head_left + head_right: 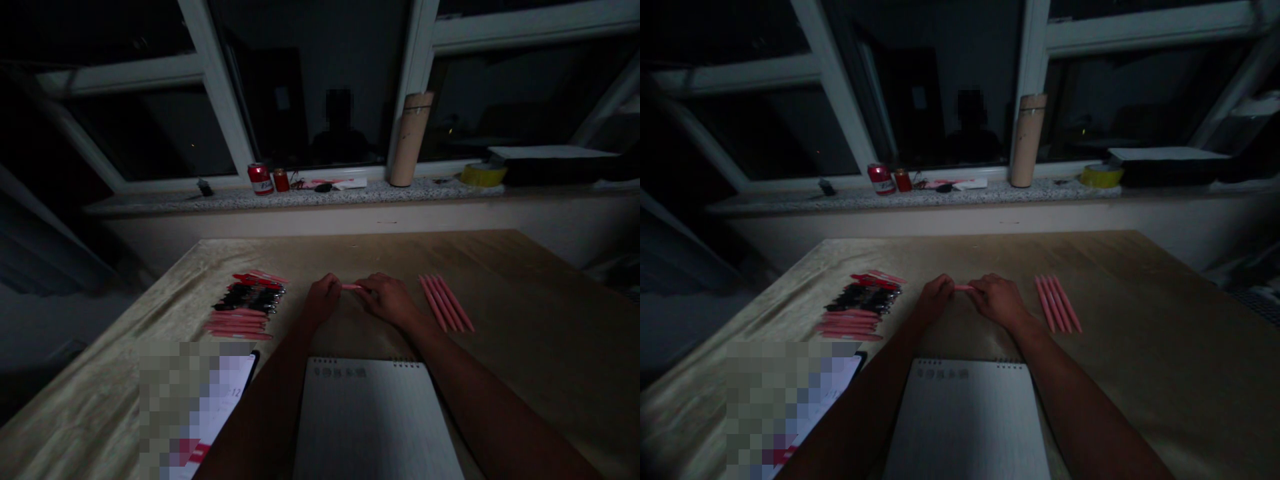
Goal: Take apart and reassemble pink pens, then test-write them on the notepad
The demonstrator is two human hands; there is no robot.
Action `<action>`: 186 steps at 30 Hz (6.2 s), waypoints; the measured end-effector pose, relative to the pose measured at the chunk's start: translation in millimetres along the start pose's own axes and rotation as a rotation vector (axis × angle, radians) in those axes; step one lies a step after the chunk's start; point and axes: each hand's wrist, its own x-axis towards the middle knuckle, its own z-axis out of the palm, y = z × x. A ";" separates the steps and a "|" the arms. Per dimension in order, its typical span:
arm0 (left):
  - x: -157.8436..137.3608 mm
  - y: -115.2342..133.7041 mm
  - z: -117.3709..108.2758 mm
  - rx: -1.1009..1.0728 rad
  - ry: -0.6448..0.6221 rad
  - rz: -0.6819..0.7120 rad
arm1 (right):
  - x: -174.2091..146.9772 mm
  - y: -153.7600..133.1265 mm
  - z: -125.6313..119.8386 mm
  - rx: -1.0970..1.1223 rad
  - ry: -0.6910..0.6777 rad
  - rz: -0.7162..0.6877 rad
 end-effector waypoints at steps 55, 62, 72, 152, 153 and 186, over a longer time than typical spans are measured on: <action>1.2 1.4 1.7 0.097 0.005 0.021 | -0.3 -1.2 -1.4 0.003 -0.001 -0.001; 0.5 4.4 0.6 0.047 0.016 -0.011 | -0.6 0.5 -0.2 -0.006 0.009 0.005; -0.5 -0.3 -0.2 -0.084 -0.010 -0.024 | 0.4 -0.6 -1.8 0.023 -0.009 0.011; 14.5 64.2 -12.7 -0.108 0.091 0.142 | 2.5 -14.3 10.0 0.592 0.427 0.061; 15.1 63.1 -12.2 -0.138 0.078 0.143 | 2.3 -14.1 10.5 0.593 0.419 0.057; 14.7 63.1 -10.8 -0.239 0.014 0.119 | -0.1 -15.2 11.7 0.523 0.437 0.074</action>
